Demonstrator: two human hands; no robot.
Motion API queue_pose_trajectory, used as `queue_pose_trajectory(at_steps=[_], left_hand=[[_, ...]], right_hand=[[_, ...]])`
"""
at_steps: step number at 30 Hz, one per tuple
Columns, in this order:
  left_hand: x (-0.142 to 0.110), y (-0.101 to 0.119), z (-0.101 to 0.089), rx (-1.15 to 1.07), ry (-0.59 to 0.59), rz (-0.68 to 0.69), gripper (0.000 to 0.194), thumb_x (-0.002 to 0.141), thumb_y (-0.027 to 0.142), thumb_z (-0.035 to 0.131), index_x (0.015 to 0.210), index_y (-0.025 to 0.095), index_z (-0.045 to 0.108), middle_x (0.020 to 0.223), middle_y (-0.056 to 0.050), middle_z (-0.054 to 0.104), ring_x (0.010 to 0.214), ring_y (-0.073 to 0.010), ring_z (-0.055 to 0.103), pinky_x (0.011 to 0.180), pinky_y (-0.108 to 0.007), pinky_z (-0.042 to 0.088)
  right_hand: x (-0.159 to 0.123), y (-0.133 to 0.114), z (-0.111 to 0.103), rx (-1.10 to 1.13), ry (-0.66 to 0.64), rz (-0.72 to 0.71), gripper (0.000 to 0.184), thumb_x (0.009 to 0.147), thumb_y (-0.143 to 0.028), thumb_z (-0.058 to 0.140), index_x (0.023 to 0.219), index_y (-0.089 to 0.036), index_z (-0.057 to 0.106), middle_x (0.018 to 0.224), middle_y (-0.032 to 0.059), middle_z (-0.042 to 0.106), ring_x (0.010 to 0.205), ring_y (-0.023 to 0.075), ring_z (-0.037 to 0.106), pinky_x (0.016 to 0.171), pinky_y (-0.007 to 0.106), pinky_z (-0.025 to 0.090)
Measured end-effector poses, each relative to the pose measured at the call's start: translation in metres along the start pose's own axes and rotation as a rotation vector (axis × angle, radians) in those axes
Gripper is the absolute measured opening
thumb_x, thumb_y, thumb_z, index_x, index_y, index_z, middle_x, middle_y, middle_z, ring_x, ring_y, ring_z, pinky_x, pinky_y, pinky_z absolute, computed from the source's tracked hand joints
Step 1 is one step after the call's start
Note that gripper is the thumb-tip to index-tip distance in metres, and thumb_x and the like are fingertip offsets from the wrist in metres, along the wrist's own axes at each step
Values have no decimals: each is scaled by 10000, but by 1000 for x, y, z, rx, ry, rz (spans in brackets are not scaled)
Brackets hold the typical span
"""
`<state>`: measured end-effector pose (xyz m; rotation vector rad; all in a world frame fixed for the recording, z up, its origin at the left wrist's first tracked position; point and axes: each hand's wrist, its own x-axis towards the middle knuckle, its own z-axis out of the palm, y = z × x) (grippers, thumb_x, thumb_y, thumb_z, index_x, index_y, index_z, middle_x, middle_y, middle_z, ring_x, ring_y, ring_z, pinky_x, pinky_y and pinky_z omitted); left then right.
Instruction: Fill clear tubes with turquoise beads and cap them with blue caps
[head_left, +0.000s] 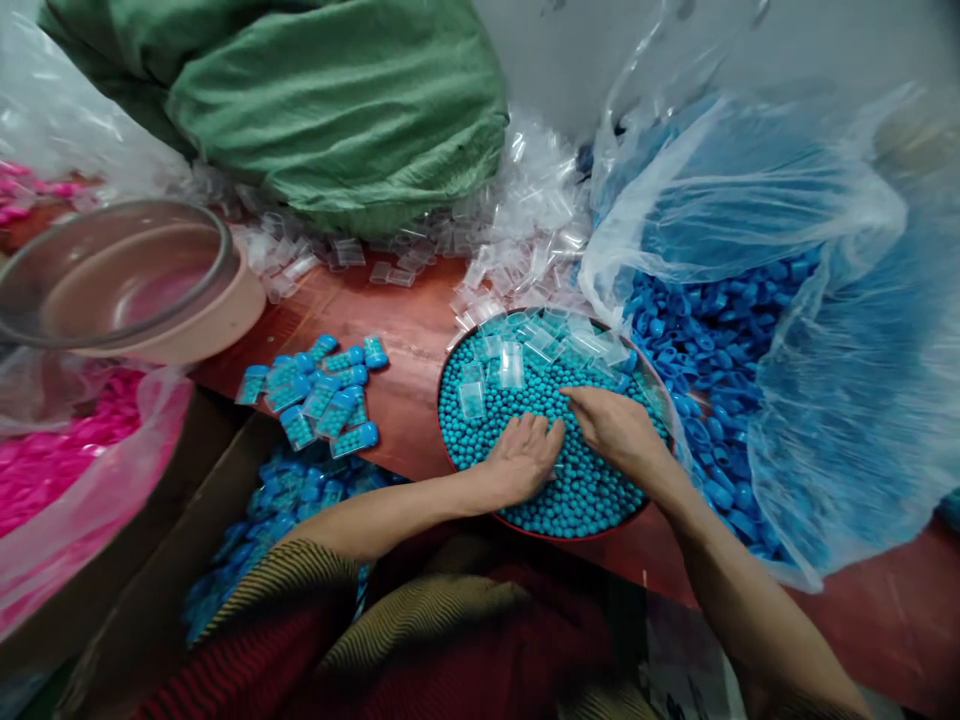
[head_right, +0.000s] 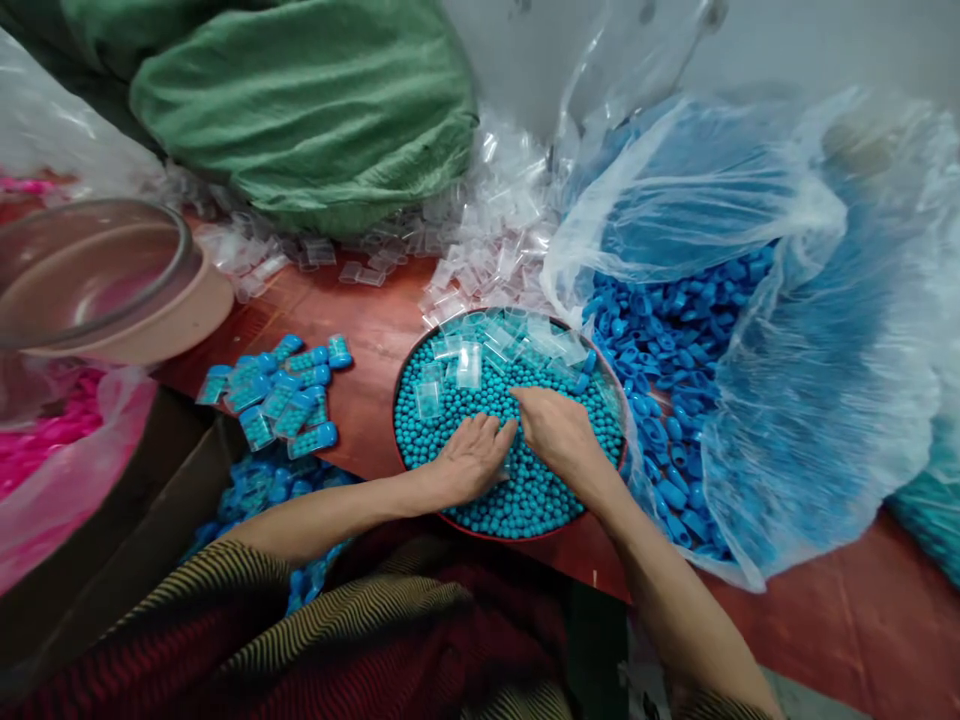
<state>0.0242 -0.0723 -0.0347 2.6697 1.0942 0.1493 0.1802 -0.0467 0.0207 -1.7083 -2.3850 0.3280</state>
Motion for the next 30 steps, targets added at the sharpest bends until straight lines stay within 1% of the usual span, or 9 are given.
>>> queue_pose_trajectory(at_steps=[5, 8, 12, 15, 18, 20, 22, 27, 30], left_hand=[[5, 0, 14, -93, -117, -35, 419, 880, 273, 442, 1276, 133, 451, 1289, -126, 546, 1257, -321, 438, 1066, -452, 314], [2, -3, 22, -141, -97, -33, 393, 877, 223, 415, 1254, 130, 472, 1230, -114, 581, 1210, -293, 487, 1055, -405, 345], [-8, -3, 20, -162, -43, -48, 419, 841, 277, 483, 1230, 121, 472, 1263, -177, 537, 1212, -326, 474, 1040, -468, 355], [-10, -1, 8, -131, 55, -39, 406, 830, 278, 506, 1197, 109, 471, 1323, -222, 462, 1274, -370, 399, 1010, -555, 351], [-7, -1, -2, -73, 160, 41, 400, 792, 301, 580, 1118, 89, 487, 1418, -251, 330, 1356, -400, 261, 1036, -575, 314], [-4, -2, -4, -95, 146, 72, 450, 752, 318, 632, 1101, 79, 475, 1425, -263, 303, 1360, -402, 245, 1039, -550, 326], [-2, -3, -4, -152, 75, 76, 505, 737, 329, 650, 1135, 90, 451, 1334, -236, 417, 1280, -367, 377, 988, -503, 392], [7, -1, -18, -210, -96, -14, 868, 703, 357, 687, 1388, 133, 205, 1201, -143, 524, 1097, -309, 497, 924, -479, 426], [14, 3, -30, -206, -196, -58, 922, 681, 354, 706, 1405, 131, 180, 1273, -157, 472, 1157, -323, 452, 965, -479, 394]], right_hand=[[60, -78, 15, -59, -129, -296, 398, 862, -176, 473, 1258, -215, 493, 1163, 92, 583, 853, 187, 609, 661, 273, 466], [84, -93, 33, -128, -240, -392, 311, 876, -153, 429, 1155, -206, 556, 1070, 93, 597, 768, 178, 596, 599, 270, 430], [73, -59, 26, -50, -179, -335, 283, 898, -182, 409, 1106, -216, 598, 1003, 78, 624, 750, 176, 603, 608, 275, 440], [36, -20, 18, 83, 65, -143, 333, 904, -208, 420, 1204, -225, 563, 1014, 68, 661, 863, 192, 630, 712, 293, 486], [-10, 5, 28, 267, 286, -11, 280, 907, -255, 434, 1111, -206, 619, 1015, 67, 689, 922, 194, 644, 811, 319, 508], [-36, 11, 39, 342, 293, 1, 275, 911, -254, 424, 1088, -204, 628, 1006, 58, 700, 907, 185, 657, 806, 318, 523], [-50, 12, 44, 344, 263, -14, 281, 919, -242, 404, 1078, -219, 635, 1023, 44, 702, 923, 173, 658, 815, 310, 523], [-28, 28, 19, 30, 269, 172, 288, 914, -263, 428, 1115, -185, 620, 1078, 85, 676, 987, 207, 615, 854, 321, 469], [3, 47, 8, -256, 127, 306, 320, 890, -237, 448, 1156, -123, 583, 1067, 145, 653, 963, 270, 578, 782, 355, 435]])
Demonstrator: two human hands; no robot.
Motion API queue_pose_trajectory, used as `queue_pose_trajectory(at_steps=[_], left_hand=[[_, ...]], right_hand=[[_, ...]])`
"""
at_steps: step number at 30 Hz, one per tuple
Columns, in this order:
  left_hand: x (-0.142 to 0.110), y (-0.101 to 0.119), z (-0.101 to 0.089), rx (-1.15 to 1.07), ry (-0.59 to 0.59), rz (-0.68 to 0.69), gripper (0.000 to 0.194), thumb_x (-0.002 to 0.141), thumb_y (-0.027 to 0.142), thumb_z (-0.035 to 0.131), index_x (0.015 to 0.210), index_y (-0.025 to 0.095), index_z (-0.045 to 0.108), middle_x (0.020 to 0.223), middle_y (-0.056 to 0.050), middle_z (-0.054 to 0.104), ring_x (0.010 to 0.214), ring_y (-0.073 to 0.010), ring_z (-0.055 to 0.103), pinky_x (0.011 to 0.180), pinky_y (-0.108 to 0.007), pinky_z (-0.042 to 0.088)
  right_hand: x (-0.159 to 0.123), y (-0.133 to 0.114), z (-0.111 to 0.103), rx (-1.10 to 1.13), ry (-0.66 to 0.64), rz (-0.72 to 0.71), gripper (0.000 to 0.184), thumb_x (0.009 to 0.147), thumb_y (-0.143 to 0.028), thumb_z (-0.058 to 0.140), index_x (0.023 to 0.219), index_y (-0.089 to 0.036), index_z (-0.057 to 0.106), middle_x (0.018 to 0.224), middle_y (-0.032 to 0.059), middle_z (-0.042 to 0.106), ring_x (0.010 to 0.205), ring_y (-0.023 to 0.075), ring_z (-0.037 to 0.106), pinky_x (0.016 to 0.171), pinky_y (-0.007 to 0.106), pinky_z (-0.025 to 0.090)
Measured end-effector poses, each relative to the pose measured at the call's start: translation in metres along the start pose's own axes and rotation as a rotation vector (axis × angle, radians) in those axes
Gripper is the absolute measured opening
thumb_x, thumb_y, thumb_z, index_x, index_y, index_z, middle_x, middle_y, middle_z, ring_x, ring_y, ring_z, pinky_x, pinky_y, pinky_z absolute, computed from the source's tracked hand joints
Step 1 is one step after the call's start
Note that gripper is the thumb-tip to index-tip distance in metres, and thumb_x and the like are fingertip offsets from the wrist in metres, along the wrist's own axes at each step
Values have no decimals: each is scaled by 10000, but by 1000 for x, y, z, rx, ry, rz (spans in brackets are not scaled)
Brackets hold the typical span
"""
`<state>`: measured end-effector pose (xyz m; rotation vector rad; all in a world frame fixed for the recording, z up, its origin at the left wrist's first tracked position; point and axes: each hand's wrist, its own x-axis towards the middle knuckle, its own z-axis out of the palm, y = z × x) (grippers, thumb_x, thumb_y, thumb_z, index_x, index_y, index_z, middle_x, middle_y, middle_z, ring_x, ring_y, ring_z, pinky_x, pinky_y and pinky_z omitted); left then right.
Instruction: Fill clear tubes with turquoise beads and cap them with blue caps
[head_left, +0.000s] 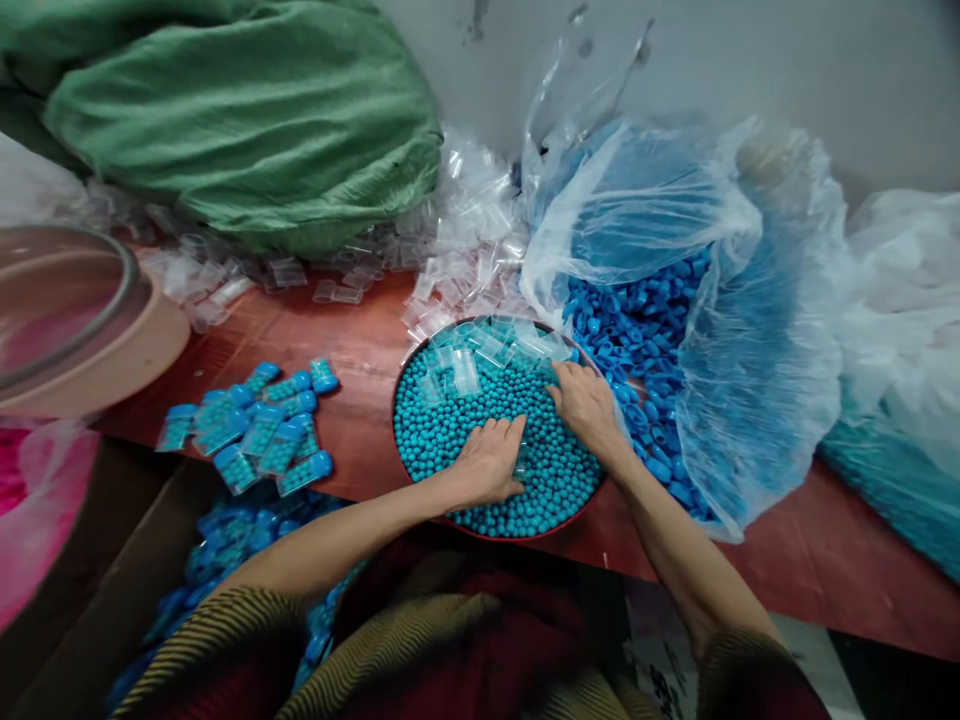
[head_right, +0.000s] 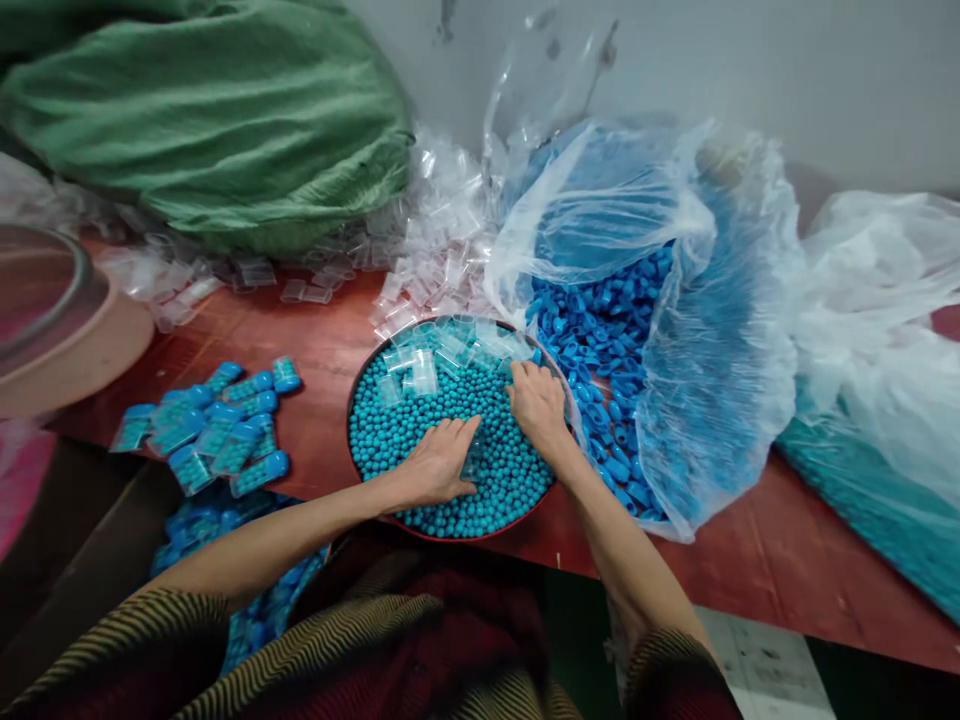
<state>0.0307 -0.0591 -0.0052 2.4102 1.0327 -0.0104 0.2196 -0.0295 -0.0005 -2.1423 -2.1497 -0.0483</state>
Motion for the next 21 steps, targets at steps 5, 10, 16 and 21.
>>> queue_pose_trajectory(at_steps=[5, 10, 16, 21], left_hand=[[-4, 1, -1, 19, 26, 27, 755, 746, 268, 622, 1383, 155, 232, 1243, -122, 503, 1106, -289, 467, 923, -444, 429], [-14, -8, 9, 124, 157, 131, 442, 801, 121, 468, 1239, 142, 417, 1178, -153, 533, 1132, -285, 473, 935, -462, 428], [-11, -16, 16, 57, 124, 141, 681, 656, 156, 629, 1272, 76, 349, 1456, -260, 258, 1369, -390, 226, 1039, -542, 331], [-4, -16, 5, -91, 56, 109, 893, 619, 264, 723, 1366, 155, 246, 1374, -189, 404, 1248, -345, 411, 961, -520, 411]], right_hand=[[13, 4, 0, -111, -43, -54, 315, 912, -171, 380, 1175, -124, 547, 978, 132, 650, 899, 251, 555, 741, 334, 384], [-24, -11, -12, 115, -148, -240, 167, 890, -236, 488, 1001, -153, 583, 864, 98, 638, 812, 215, 567, 688, 293, 399], [-39, -29, 11, 449, -210, -394, 224, 874, -129, 420, 973, -173, 616, 879, 76, 648, 839, 187, 581, 768, 311, 457], [-38, -27, 24, 904, -19, -38, 311, 873, -213, 437, 1158, -179, 559, 921, 54, 692, 864, 185, 648, 815, 342, 497]])
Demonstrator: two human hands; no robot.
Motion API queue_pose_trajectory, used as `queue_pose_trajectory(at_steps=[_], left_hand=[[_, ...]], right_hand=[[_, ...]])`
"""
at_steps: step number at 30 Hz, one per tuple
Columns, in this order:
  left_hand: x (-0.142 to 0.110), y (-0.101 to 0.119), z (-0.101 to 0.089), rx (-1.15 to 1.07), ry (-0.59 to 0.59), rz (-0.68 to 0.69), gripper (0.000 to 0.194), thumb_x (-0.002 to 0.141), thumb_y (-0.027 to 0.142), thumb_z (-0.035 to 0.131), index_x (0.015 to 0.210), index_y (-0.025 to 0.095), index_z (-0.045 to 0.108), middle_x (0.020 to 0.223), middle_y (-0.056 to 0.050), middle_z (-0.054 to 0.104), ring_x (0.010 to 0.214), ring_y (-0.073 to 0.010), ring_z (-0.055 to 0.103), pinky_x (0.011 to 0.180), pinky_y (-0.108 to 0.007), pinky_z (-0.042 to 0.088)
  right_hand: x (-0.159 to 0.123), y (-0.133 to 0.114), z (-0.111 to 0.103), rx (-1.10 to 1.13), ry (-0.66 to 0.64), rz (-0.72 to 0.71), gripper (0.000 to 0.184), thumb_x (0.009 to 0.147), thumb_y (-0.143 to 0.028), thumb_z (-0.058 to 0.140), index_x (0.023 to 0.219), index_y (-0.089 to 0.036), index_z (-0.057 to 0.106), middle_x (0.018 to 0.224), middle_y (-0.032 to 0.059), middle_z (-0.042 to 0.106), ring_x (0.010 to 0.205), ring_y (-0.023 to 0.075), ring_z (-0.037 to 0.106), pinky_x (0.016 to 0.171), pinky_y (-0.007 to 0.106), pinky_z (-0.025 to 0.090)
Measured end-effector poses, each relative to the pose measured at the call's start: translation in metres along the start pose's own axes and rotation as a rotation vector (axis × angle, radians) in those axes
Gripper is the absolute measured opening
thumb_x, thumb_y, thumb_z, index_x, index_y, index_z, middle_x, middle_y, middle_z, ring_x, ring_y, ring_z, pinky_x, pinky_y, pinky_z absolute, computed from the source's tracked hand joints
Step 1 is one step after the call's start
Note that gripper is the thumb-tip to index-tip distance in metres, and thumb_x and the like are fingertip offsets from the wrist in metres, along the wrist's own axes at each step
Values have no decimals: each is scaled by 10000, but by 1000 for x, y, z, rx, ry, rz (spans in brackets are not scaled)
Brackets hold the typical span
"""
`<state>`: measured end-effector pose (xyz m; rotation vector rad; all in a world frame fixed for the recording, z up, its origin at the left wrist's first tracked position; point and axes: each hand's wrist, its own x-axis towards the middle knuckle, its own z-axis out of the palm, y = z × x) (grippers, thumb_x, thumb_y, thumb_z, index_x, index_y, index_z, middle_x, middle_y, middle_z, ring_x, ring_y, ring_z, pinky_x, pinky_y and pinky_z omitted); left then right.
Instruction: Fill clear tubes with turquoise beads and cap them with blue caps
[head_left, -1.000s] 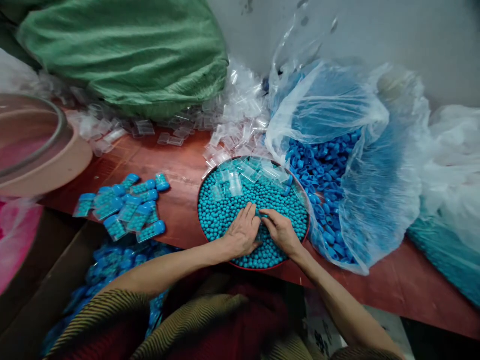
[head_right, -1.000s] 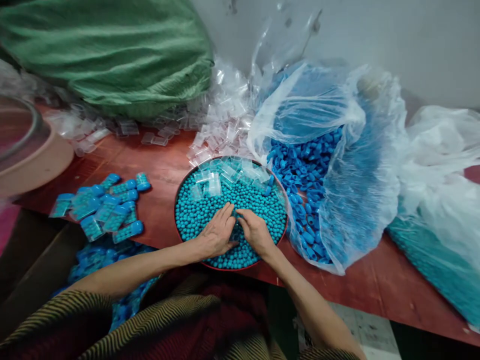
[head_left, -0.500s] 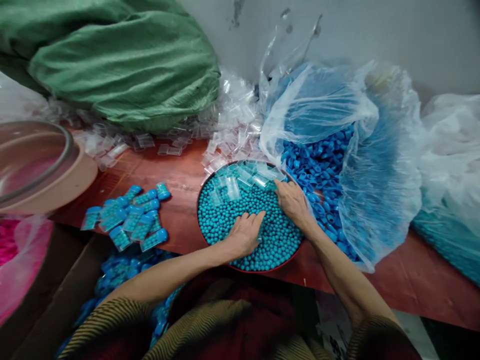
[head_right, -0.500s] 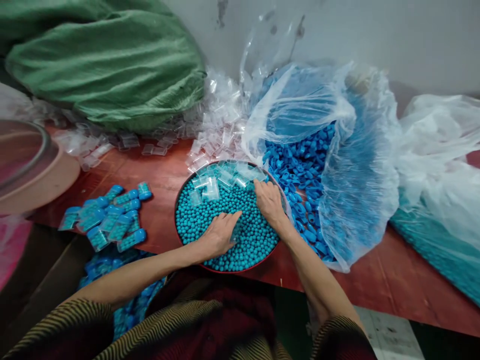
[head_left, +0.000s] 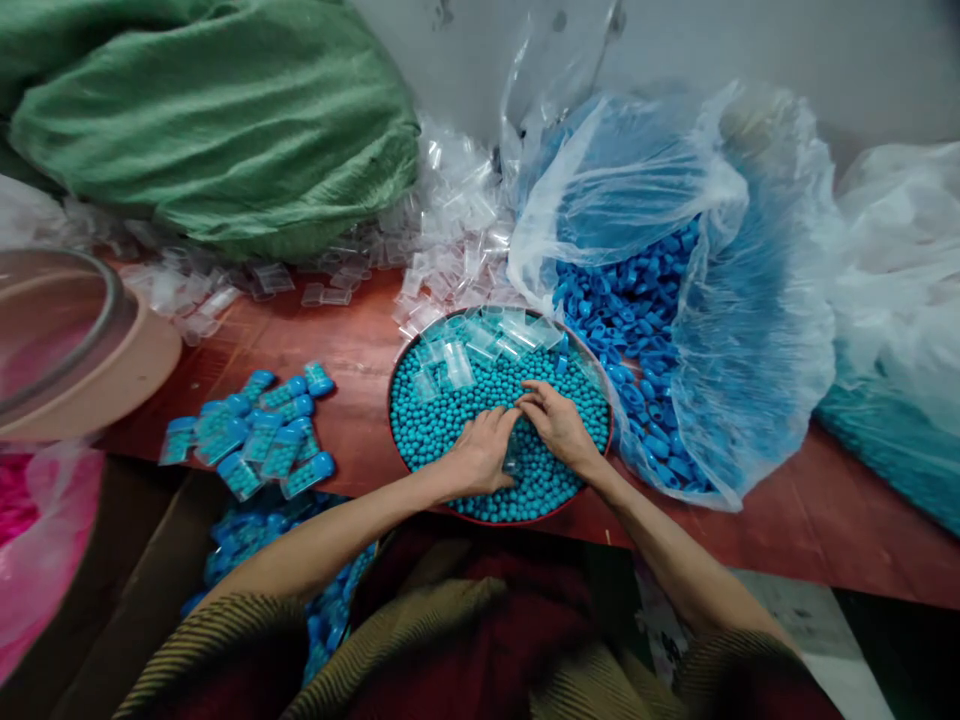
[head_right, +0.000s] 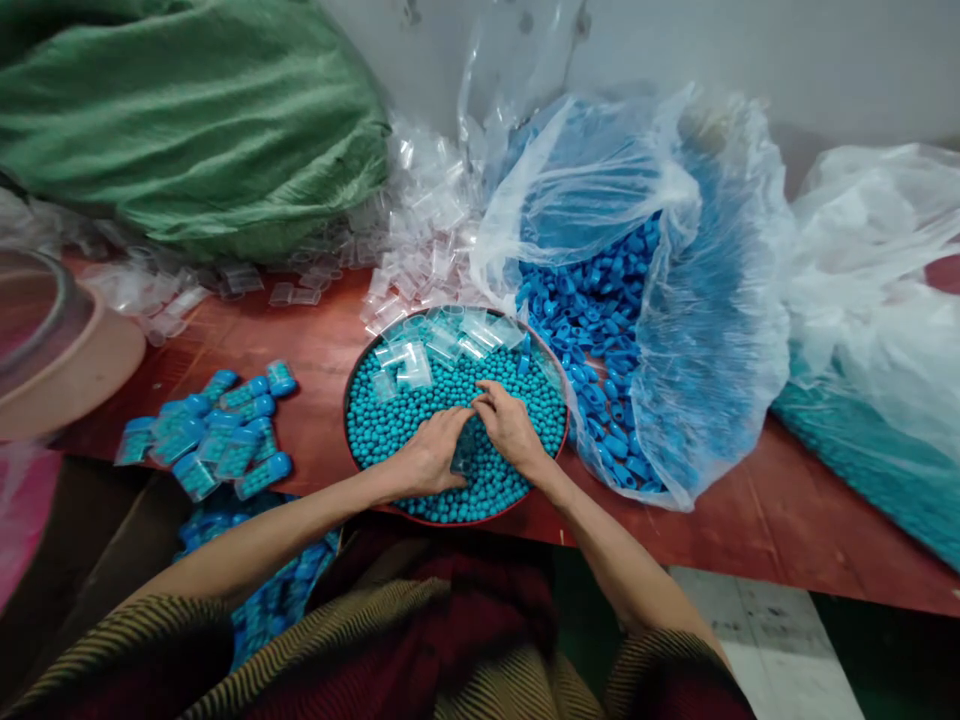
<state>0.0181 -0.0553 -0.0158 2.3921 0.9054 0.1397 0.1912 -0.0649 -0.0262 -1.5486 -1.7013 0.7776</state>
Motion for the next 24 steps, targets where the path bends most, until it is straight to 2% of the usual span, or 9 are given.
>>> queue_pose_trajectory(at_steps=[3, 6, 10, 12, 15, 17, 19, 21, 24], left_hand=[[3, 2, -8, -57, -32, -59, 1031, 583, 324, 761, 1413, 160, 172, 1349, -186, 429, 1205, -351, 440, 949, -531, 406], [5, 3, -9, -102, -34, -82, 1043, 559, 344, 775, 1406, 155, 196, 1347, -182, 430, 1217, -359, 421, 962, -537, 389], [10, 7, 6, -134, 96, -79, 736, 629, 322, 699, 1274, 163, 383, 1221, -130, 512, 1139, -315, 466, 920, -486, 429], [12, 10, 15, -109, 142, -140, 590, 689, 318, 630, 1218, 151, 429, 1130, -124, 541, 1066, -294, 500, 879, -457, 450], [13, 15, 18, -72, 151, -184, 615, 713, 316, 596, 1266, 149, 387, 1099, -122, 538, 1046, -284, 511, 869, -447, 453], [9, 17, 12, -37, 180, -177, 714, 701, 294, 605, 1333, 144, 308, 1143, -131, 517, 1086, -289, 498, 897, -454, 442], [0, 15, 1, 25, 211, -199, 758, 693, 258, 604, 1360, 126, 268, 1182, -148, 497, 1115, -297, 487, 921, -461, 430], [-9, 7, -12, 81, 194, -263, 733, 684, 236, 603, 1339, 106, 303, 1167, -155, 504, 1104, -303, 499, 921, -458, 432], [-13, -11, -27, 95, 94, -356, 743, 653, 252, 640, 1314, 94, 342, 1143, -152, 524, 1089, -313, 519, 923, -452, 439]], right_hand=[[-3, 0, 2, 68, 135, 83, 308, 877, -303, 439, 1111, -177, 594, 1053, 90, 678, 974, 210, 634, 876, 378, 487], [-8, -6, 13, 161, 130, 122, 492, 915, -470, 341, 1249, -160, 524, 1222, 129, 611, 1126, 224, 575, 974, 405, 444], [-13, -16, 35, 184, -35, 48, 808, 853, -683, 274, 1439, -127, 292, 1472, 154, 357, 1387, 242, 276, 1129, 438, 257], [-12, -19, 39, 178, -69, 15, 875, 838, -711, 253, 1461, -97, 227, 1509, 173, 273, 1409, 250, 213, 1140, 448, 221], [-7, -21, 26, 158, -37, -34, 761, 870, -649, 295, 1423, -127, 319, 1462, 167, 364, 1354, 252, 332, 1103, 451, 288], [-5, -19, 10, 97, 53, -50, 552, 902, -545, 348, 1291, -181, 494, 1314, 127, 534, 1232, 234, 474, 1050, 428, 358], [-6, -10, -5, -6, 163, -21, 385, 920, -440, 363, 1094, -202, 611, 1109, 98, 637, 1077, 219, 563, 989, 410, 407], [-7, 3, -14, -122, 235, 34, 343, 918, -380, 355, 977, -191, 635, 1004, 106, 652, 1002, 228, 577, 958, 424, 419], [-4, 27, -14, -223, 270, 99, 353, 895, -364, 354, 1011, -155, 614, 1058, 145, 628, 1043, 247, 551, 978, 452, 395]])
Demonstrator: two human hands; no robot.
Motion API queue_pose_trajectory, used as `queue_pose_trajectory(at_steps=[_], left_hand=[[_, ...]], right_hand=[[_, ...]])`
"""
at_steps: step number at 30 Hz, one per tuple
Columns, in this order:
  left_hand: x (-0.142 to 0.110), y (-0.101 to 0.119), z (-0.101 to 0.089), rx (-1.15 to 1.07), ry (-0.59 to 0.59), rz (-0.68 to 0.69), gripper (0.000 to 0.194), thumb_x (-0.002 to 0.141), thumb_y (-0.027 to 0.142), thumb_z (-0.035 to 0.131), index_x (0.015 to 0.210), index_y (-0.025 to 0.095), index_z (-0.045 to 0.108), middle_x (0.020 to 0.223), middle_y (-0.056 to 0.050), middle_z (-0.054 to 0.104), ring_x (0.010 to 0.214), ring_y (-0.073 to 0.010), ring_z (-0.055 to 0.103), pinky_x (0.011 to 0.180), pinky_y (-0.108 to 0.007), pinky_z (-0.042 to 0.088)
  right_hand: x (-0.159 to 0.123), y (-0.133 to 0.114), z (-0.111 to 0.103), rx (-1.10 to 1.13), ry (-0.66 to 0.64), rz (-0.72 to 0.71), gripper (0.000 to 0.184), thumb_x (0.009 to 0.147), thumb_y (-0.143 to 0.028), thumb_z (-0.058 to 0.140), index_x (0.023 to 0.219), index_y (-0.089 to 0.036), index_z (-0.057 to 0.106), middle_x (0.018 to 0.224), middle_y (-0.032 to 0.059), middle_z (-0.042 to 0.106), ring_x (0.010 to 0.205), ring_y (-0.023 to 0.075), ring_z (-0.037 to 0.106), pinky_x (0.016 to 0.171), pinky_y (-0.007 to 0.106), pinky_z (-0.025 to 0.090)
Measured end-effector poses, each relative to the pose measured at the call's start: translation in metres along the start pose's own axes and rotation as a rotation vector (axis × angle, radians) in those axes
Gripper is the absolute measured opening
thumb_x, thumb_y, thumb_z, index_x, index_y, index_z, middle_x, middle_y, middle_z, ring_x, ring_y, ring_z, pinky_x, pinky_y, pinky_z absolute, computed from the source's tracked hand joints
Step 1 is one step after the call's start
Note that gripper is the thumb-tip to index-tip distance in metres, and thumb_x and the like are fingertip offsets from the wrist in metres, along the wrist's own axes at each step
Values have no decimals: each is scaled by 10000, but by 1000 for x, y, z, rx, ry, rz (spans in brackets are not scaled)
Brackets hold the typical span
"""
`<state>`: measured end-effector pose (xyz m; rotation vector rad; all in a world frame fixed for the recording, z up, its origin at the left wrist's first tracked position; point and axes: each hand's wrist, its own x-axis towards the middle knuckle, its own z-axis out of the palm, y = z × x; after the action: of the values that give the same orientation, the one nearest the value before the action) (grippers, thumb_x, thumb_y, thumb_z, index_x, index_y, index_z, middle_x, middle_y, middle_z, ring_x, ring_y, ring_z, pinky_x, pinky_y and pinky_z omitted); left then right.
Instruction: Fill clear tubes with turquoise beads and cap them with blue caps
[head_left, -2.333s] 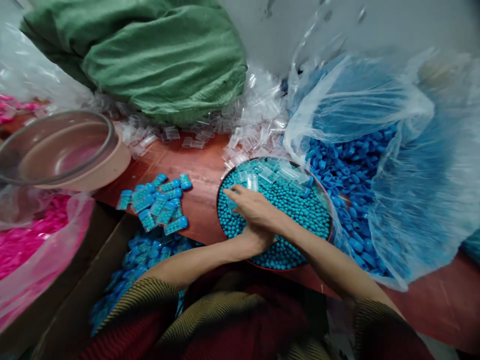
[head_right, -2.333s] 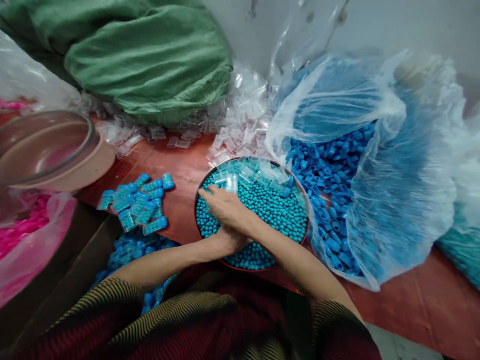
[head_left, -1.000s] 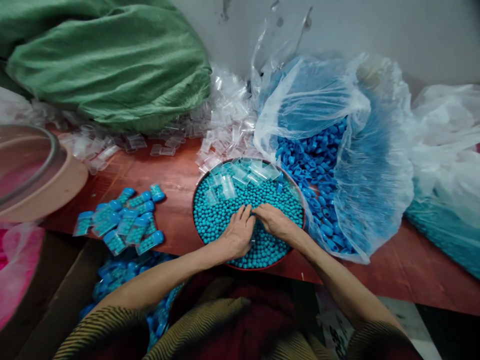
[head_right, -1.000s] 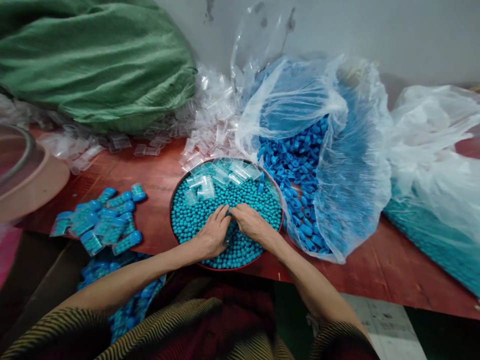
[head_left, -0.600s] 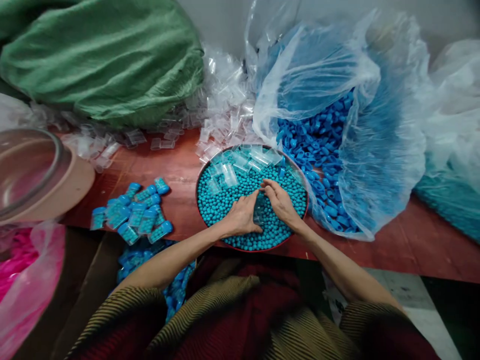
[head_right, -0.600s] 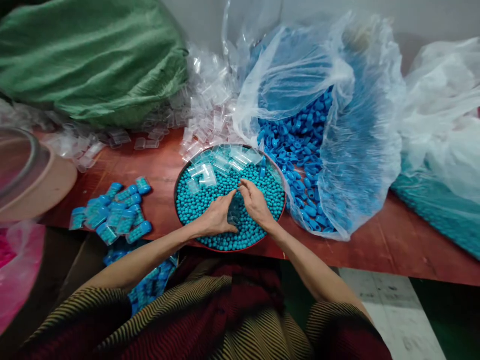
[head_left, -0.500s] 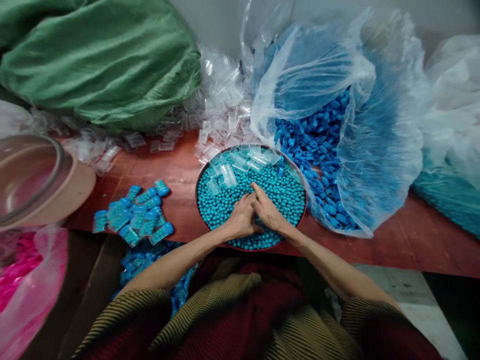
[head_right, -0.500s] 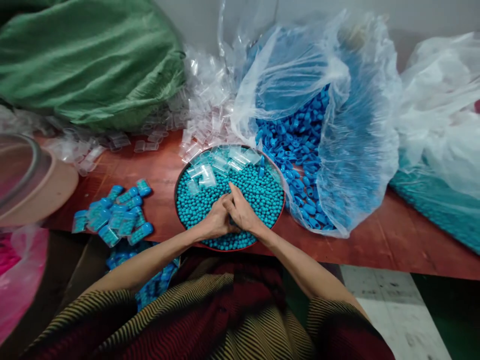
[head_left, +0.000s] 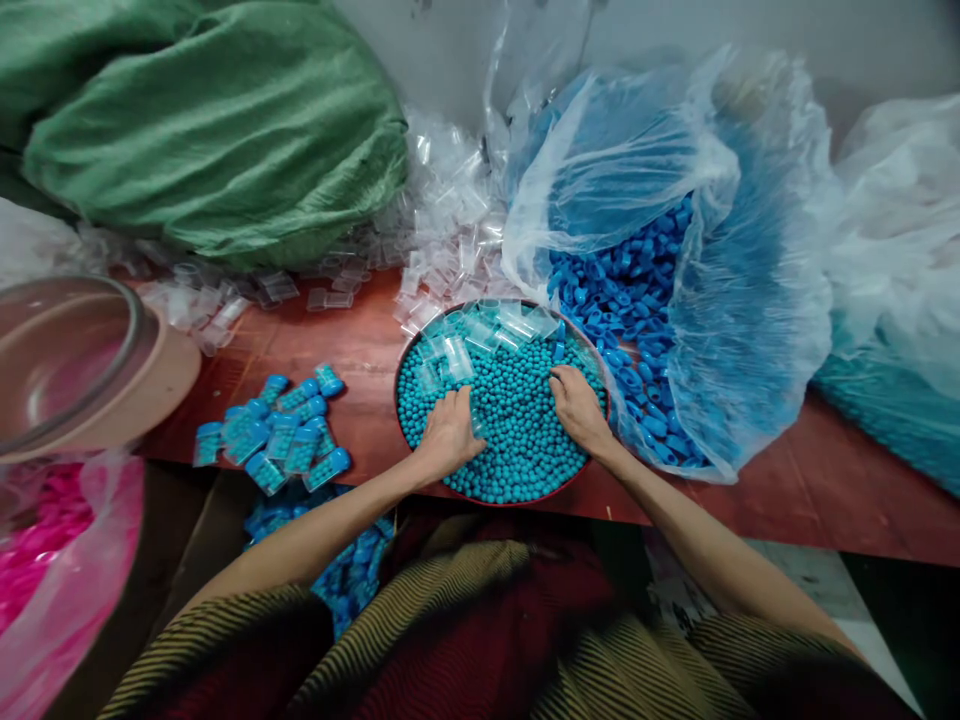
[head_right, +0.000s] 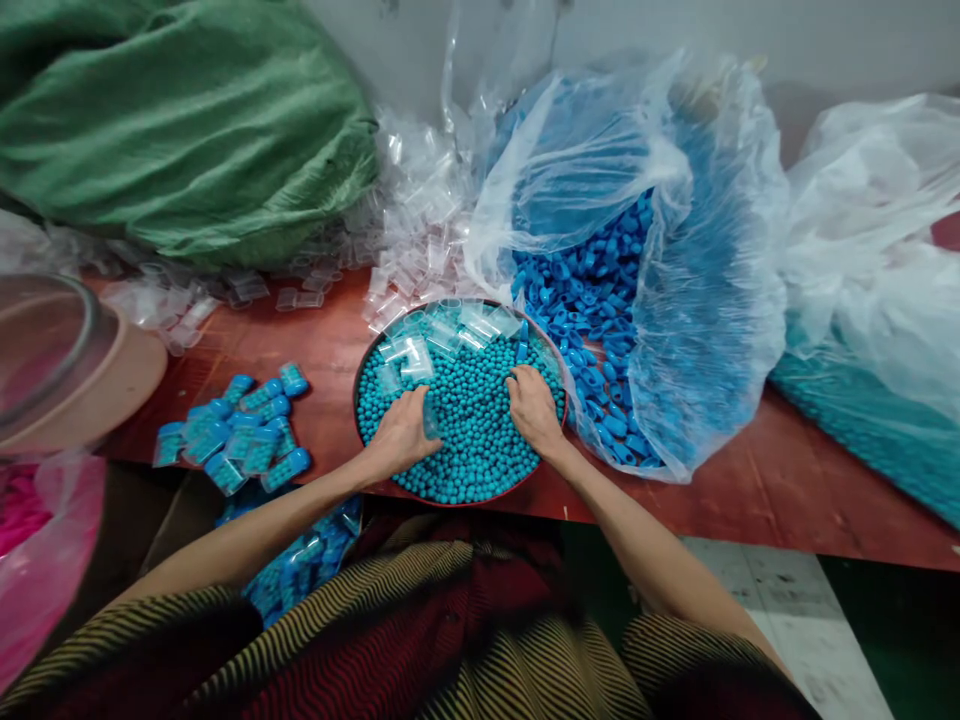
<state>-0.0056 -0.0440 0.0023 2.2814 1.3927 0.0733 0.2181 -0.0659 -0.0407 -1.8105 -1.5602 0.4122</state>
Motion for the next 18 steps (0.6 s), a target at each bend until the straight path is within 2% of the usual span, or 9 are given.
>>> queue_pose_trajectory(at_steps=[3, 5, 9, 12, 16, 18], left_hand=[[14, -14, -3, -68, -98, 4, 896, 597, 294, 712, 1354, 66, 289, 1230, -183, 495, 1155, -335, 493, 973, -450, 420], [23, -19, 0, -140, -119, 38, 972, 571, 308, 742, 1372, 56, 254, 1295, -202, 459, 1208, -338, 461, 1021, -448, 388], [32, -19, 10, -227, -57, 78, 961, 565, 299, 753, 1369, 96, 267, 1339, -184, 428, 1261, -331, 419, 1073, -465, 336], [38, -16, 16, -323, -30, 61, 977, 547, 318, 771, 1365, 110, 277, 1342, -174, 418, 1269, -329, 414, 1072, -465, 345], [47, -13, 21, -468, -77, 57, 1077, 510, 342, 800, 1386, 67, 237, 1412, -218, 346, 1322, -344, 355, 1109, -463, 301], [48, -12, 26, -519, -62, 53, 1111, 508, 343, 803, 1397, 45, 206, 1439, -233, 315, 1350, -343, 316, 1131, -461, 263]], right_hand=[[12, 11, 16, 34, 36, 66, 410, 881, -402, 338, 1053, -133, 596, 1098, 158, 616, 1063, 236, 541, 988, 432, 383], [22, 13, 24, 84, 67, 128, 446, 873, -455, 324, 999, -138, 611, 1069, 152, 630, 1042, 234, 548, 969, 418, 391], [36, 9, 32, 134, 97, 251, 519, 851, -571, 280, 735, -175, 596, 817, 92, 653, 827, 224, 583, 837, 374, 440], [42, 3, 39, 223, 131, 358, 531, 811, -634, 318, 631, -190, 547, 677, 34, 614, 714, 196, 564, 767, 331, 448], [48, -8, 53, 475, 128, 544, 524, 791, -644, 379, 698, -180, 604, 701, 28, 651, 759, 203, 594, 758, 331, 482], [49, -12, 58, 593, 77, 507, 536, 814, -633, 368, 793, -172, 641, 760, 44, 686, 824, 208, 619, 795, 352, 496]])
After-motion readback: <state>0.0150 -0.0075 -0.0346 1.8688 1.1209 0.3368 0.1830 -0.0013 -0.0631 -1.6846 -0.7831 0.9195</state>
